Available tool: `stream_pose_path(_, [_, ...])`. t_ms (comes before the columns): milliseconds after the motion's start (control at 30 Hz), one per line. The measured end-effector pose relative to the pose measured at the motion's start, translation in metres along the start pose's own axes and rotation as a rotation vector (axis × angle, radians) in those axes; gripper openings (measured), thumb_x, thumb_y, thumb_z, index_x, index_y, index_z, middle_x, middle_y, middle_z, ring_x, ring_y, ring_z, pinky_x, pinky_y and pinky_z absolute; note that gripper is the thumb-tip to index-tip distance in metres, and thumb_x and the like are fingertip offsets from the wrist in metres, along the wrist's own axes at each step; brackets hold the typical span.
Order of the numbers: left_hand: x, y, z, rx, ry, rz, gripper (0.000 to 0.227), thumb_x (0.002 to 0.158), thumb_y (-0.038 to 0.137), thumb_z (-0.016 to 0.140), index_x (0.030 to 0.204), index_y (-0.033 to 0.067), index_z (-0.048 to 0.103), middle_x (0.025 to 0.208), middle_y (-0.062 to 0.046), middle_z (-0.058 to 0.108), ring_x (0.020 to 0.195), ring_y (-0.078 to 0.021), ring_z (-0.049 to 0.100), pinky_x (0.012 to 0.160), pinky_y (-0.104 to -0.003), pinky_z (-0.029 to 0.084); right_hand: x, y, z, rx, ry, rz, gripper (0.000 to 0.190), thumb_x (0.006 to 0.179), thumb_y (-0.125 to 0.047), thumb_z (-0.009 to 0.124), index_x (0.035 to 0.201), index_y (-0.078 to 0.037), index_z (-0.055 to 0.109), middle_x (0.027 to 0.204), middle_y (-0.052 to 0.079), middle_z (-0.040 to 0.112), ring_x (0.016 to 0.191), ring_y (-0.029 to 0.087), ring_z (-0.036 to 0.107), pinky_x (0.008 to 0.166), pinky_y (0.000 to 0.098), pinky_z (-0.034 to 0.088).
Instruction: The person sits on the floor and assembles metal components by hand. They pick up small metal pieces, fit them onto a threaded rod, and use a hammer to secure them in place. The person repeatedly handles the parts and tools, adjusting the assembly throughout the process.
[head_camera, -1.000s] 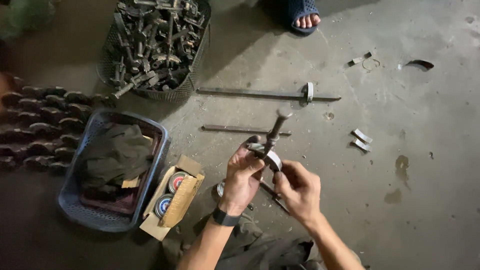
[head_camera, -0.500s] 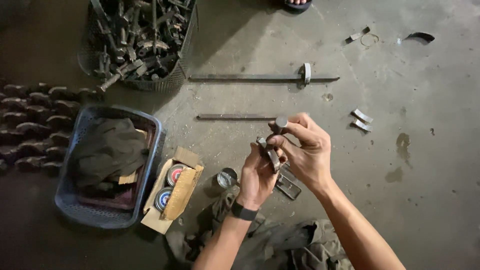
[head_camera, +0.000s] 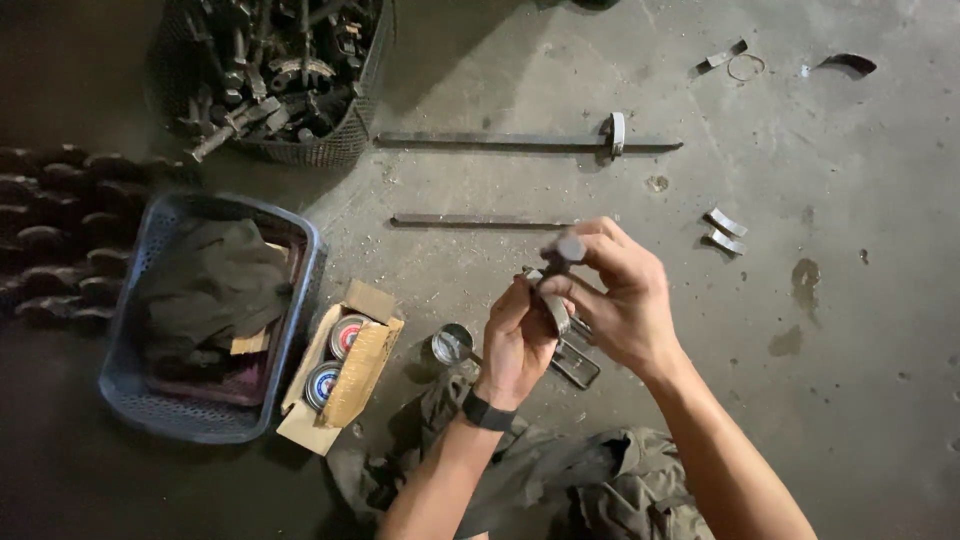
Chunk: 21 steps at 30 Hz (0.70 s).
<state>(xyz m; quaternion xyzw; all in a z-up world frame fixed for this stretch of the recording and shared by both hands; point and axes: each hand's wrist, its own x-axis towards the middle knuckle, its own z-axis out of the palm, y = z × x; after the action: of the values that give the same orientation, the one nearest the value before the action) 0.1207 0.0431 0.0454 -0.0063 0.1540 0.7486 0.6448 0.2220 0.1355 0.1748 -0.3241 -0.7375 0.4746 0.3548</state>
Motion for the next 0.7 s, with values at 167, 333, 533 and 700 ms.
stream_pose_path(167, [0.0,0.005,0.008,-0.085,-0.011,-0.011,0.033,0.111,0.028,0.059,0.127,0.0002,0.063,0.116,-0.009,0.069,0.104,-0.0198,0.066,0.093,-0.035,0.053,0.0,-0.003,0.001,-0.114,0.044,-0.087,0.026,0.083,-0.001,0.084,0.107,-0.004,0.074,0.099,0.004,0.069,0.087,0.013,0.064,0.073,0.0271,0.052])
stream_pose_path(333, [-0.001,0.006,0.006,0.104,-0.065,0.034,0.031,0.102,0.026,0.07,0.123,0.0053,0.062,0.115,-0.007,0.069,0.106,-0.0217,0.066,0.098,-0.037,0.053,-0.001,-0.006,0.0,-0.087,0.07,-0.091,0.029,0.084,-0.002,0.084,0.112,-0.006,0.076,0.104,0.004,0.072,0.091,0.014,0.067,0.078,0.0282,0.054])
stream_pose_path(533, [0.004,-0.009,-0.026,-0.083,-0.056,-0.019,0.028,0.103,0.021,0.073,0.123,0.0037,0.063,0.118,-0.006,0.069,0.11,-0.0186,0.064,0.101,-0.036,0.052,0.002,-0.018,0.005,0.385,-0.004,-0.114,0.041,0.084,-0.009,0.082,0.121,0.0,0.066,0.12,0.005,0.061,0.117,0.015,0.061,0.105,0.0333,0.052])
stream_pose_path(700, [0.0,-0.003,0.0,-0.109,-0.081,-0.057,0.038,0.098,0.023,0.075,0.127,0.0037,0.062,0.12,-0.007,0.07,0.109,-0.0198,0.064,0.1,-0.037,0.052,-0.006,-0.008,-0.003,0.364,-0.036,0.035,0.036,0.095,-0.007,0.072,0.13,0.0,0.067,0.12,0.009,0.071,0.111,0.015,0.067,0.1,0.0326,0.055])
